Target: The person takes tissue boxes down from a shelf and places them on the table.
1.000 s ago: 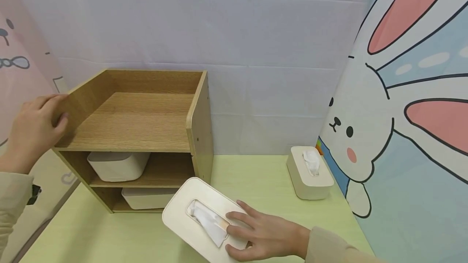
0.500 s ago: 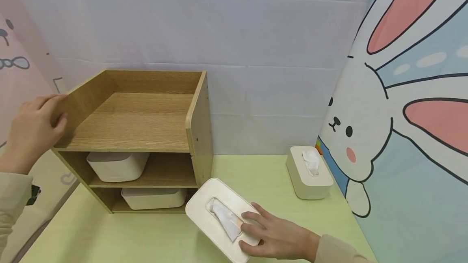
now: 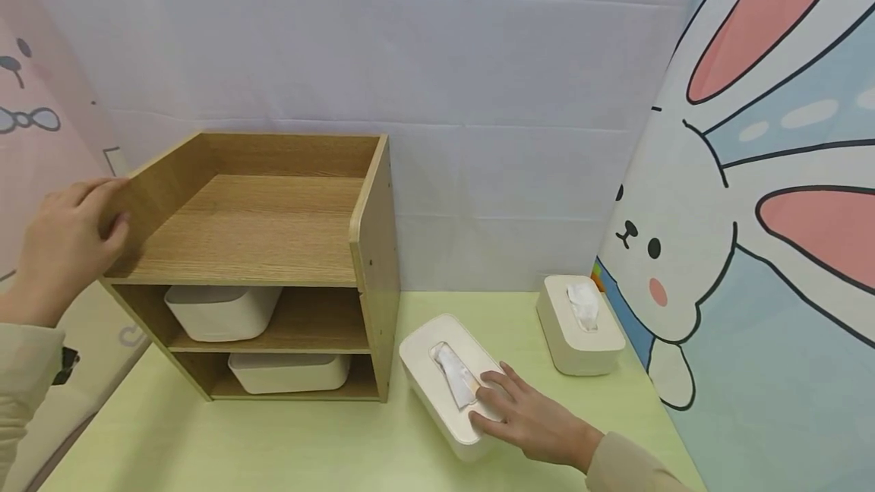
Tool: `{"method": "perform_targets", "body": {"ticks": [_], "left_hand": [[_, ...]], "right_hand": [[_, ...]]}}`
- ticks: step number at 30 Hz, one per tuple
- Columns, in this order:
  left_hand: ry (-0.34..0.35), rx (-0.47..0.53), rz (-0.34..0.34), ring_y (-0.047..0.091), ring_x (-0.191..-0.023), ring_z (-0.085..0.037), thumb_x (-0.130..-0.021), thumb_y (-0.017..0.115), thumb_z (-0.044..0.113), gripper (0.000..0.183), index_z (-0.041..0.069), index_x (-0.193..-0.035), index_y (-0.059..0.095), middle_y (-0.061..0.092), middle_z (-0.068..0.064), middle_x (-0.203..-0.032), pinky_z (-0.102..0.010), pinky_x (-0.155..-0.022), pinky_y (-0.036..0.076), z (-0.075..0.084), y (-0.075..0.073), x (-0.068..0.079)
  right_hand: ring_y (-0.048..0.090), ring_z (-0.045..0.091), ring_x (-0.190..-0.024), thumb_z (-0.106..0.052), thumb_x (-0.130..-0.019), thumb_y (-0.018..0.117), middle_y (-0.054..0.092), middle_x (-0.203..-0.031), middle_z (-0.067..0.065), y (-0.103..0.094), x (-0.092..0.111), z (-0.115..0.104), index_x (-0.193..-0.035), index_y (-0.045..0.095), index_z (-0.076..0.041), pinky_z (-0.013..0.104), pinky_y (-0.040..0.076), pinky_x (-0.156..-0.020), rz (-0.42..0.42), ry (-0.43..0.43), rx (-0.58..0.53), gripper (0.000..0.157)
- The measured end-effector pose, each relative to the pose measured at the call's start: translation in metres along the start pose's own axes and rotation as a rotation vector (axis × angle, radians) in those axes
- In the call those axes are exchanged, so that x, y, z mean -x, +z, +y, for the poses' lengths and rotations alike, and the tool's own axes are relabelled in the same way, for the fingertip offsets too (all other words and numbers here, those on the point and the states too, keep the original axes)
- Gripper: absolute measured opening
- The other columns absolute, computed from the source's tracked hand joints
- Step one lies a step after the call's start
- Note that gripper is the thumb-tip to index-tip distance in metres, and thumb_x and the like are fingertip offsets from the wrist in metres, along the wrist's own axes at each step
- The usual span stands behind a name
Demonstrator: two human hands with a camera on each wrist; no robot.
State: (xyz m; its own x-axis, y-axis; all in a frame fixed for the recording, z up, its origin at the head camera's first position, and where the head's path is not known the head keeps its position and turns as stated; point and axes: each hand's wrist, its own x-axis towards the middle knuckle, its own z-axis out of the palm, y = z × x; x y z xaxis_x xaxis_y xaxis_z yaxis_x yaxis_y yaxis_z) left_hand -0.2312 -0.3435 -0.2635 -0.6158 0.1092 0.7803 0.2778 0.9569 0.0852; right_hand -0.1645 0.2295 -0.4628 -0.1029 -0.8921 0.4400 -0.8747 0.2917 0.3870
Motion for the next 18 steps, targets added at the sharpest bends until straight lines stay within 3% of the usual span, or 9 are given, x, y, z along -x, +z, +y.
{"method": "perform_targets", "body": {"ticks": [3, 8, 13, 16, 18], "left_hand": [[-0.004, 0.002, -0.005, 0.046, -0.099, -0.047, -0.078, 0.053, 0.0, 0.039, -0.004, -0.117, 0.054, 0.054, -0.029, -0.111, -0.053, -0.088, 0.034, 0.0, 0.0, 0.0], [-0.004, 0.005, 0.001, 0.047, -0.099, -0.047, -0.078, 0.053, 0.0, 0.039, -0.004, -0.117, 0.055, 0.055, -0.029, -0.111, -0.053, -0.086, 0.035, 0.0, 0.0, 0.0], [-0.001, -0.002, 0.007, 0.047, -0.098, -0.048, -0.078, 0.053, 0.001, 0.039, -0.003, -0.117, 0.055, 0.055, -0.028, -0.111, -0.054, -0.086, 0.035, 0.0, 0.001, 0.0], [0.001, -0.002, 0.011, 0.047, -0.098, -0.047, -0.078, 0.053, 0.001, 0.039, -0.004, -0.117, 0.055, 0.055, -0.029, -0.111, -0.054, -0.086, 0.035, 0.0, 0.001, 0.0], [0.003, 0.0, 0.012, 0.047, -0.098, -0.047, -0.078, 0.053, 0.001, 0.039, -0.004, -0.116, 0.055, 0.055, -0.029, -0.111, -0.053, -0.086, 0.035, 0.0, 0.001, 0.0]], "right_hand": [[0.053, 0.035, -0.108, 0.001, -0.086, 0.019, 0.056, -0.11, 0.011, 0.007, 0.005, 0.003, -0.113, 0.056, -0.016, 0.055, 0.045, -0.088, -0.001, 0.039, 0.013, 0.048], [0.053, 0.036, -0.109, -0.013, -0.097, 0.017, 0.056, -0.109, 0.011, 0.019, 0.013, 0.008, -0.11, 0.055, -0.015, 0.057, 0.047, -0.085, -0.024, 0.114, 0.054, 0.04], [0.053, 0.037, -0.106, -0.018, -0.097, 0.017, 0.055, -0.107, 0.012, 0.032, 0.02, 0.013, -0.108, 0.055, -0.015, 0.057, 0.048, -0.083, -0.016, 0.186, 0.056, 0.04], [0.052, 0.038, -0.107, -0.013, -0.091, 0.034, 0.055, -0.109, 0.014, 0.038, 0.024, 0.016, -0.11, 0.055, -0.013, 0.058, 0.047, -0.084, -0.023, 0.225, 0.03, 0.029], [0.051, 0.038, -0.107, -0.008, -0.081, 0.043, 0.055, -0.11, 0.015, 0.042, 0.027, 0.018, -0.111, 0.055, -0.012, 0.059, 0.046, -0.085, -0.04, 0.252, 0.023, 0.032]]}}
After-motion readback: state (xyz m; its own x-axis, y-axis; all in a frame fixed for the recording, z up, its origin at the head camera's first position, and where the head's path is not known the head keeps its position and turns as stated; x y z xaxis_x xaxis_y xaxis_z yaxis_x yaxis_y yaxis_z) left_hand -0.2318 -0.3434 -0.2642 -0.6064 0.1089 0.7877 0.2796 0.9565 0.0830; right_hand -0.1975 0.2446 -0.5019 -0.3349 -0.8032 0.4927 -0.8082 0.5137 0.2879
